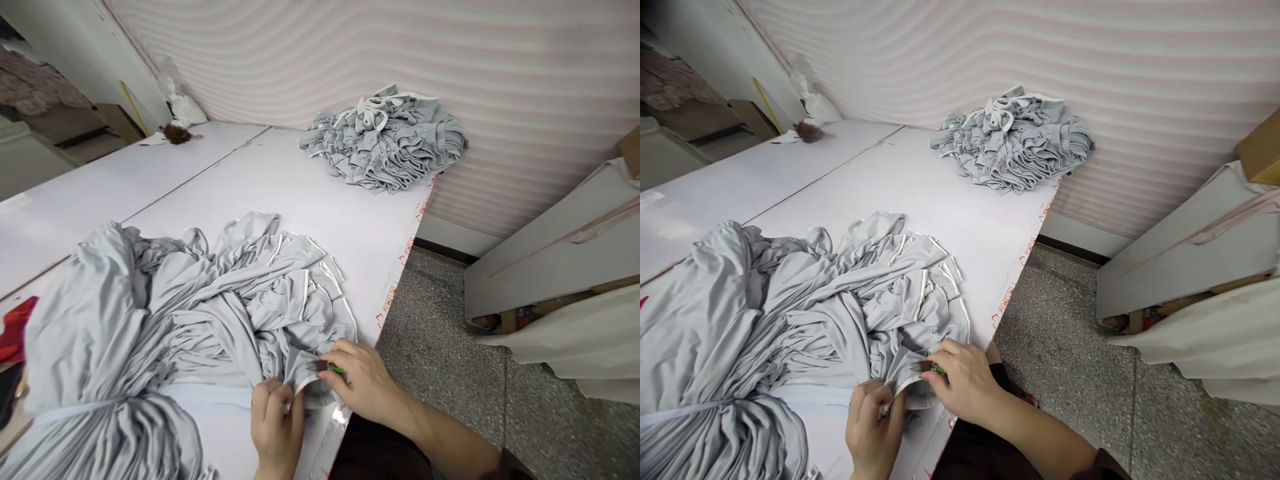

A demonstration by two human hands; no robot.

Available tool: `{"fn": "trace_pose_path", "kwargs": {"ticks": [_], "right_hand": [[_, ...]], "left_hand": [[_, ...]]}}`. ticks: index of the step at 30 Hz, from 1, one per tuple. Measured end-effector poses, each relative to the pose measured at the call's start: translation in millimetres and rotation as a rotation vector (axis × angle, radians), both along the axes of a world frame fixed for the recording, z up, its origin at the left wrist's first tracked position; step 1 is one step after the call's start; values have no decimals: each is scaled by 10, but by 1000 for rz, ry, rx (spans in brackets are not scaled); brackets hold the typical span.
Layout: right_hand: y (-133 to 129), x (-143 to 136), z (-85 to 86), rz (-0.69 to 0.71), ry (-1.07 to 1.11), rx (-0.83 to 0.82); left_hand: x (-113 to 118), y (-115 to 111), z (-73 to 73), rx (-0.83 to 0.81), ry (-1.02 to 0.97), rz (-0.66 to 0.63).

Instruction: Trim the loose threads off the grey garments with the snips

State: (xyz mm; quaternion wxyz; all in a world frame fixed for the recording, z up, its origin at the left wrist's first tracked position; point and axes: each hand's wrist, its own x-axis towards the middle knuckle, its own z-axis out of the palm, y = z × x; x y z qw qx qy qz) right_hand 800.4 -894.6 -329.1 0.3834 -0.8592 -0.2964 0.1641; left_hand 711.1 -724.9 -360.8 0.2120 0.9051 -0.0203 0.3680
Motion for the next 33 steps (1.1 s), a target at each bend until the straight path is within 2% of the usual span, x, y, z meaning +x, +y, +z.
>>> {"fn": "trace_pose_path", "kwargs": {"ticks": [9,15,19,23,26,29,33], "right_hand": [[-25,12,33,-16,31,-11],[-12,12,49,16,34,-49],[-27,27,65,-18,47,-83],[-36,34,88,13,60,-41],[-24,41,82,34,30,-97],[-24,61,71,7,21,-148],[-52,74,89,-13,59,-96]], "left_hand": [[-18,-35,-45,-41,-9,60],[-12,-41,-68,-76,-1,-38],[-22,-49,-62,-63,10,-35],[-21,-39,-41,-12,17,-57],[-2,-7,-21,77,8,-112],[17,27,-4,151,-1,-155],[25,38,12,155,4,-156]]}}
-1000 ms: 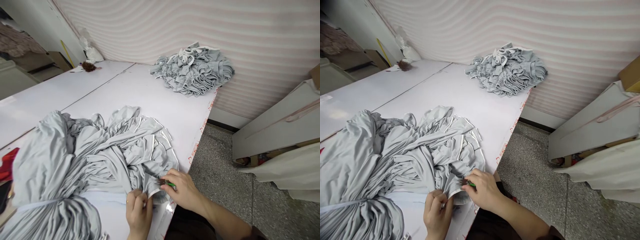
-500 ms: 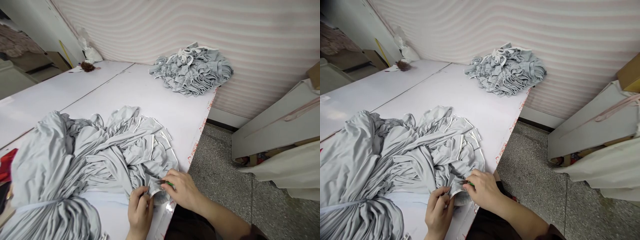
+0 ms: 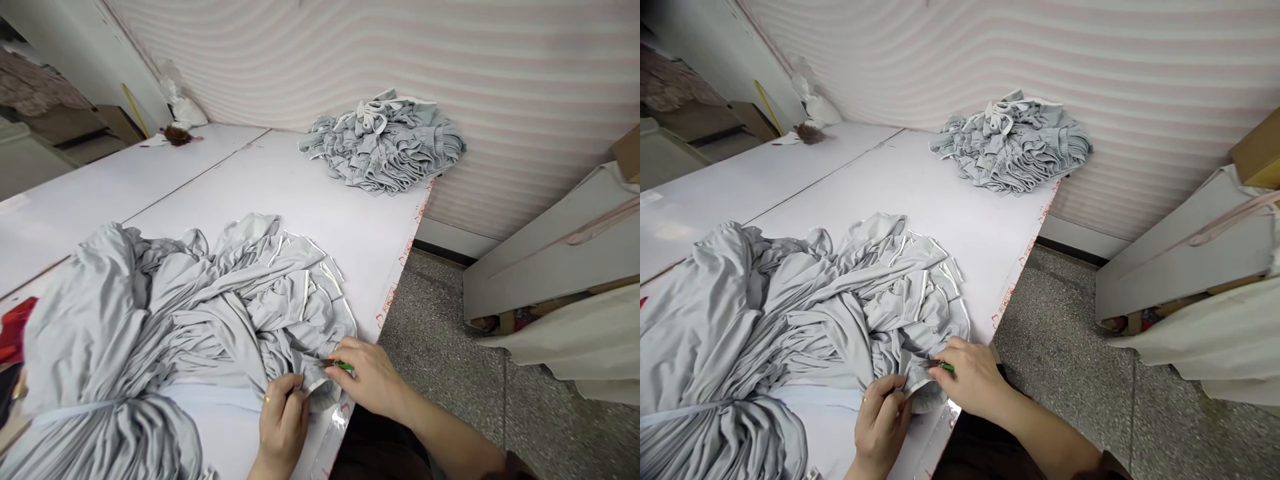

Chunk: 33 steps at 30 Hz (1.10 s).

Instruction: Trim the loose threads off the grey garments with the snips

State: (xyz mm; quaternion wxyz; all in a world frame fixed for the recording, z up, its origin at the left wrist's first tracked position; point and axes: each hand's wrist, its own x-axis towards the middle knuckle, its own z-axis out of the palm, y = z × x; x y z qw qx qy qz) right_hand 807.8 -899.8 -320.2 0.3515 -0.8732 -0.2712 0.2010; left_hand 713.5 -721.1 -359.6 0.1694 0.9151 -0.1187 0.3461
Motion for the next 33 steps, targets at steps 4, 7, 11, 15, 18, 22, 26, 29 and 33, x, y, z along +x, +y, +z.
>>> {"fn": "trace_pose_path", "kwargs": {"ticks": [4,7,11,15,18,22,26,29,33], "right_hand": [[8,-21,31,45,-8,24],[32,-23,33,34,-22,7],[42,0,22,24,14,62],[44,18,17,37,11,50],[38,26,20,33,27,70],[27,39,11,60,18,47],[29,59,-17,60,16,47],[31,72,-27,77,19,56],[14,73,-16,40,41,64]], "left_hand": [[4,-13,21,14,1,-11],[9,-15,39,24,-4,-17],[6,-8,51,19,-2,-28],[7,-6,56,33,-4,-49],[18,-16,56,17,-15,-48],[25,-23,60,4,-32,-57],[24,-8,67,15,-12,-72],[26,8,74,19,-10,-76],[20,25,82,15,-3,-72]]}}
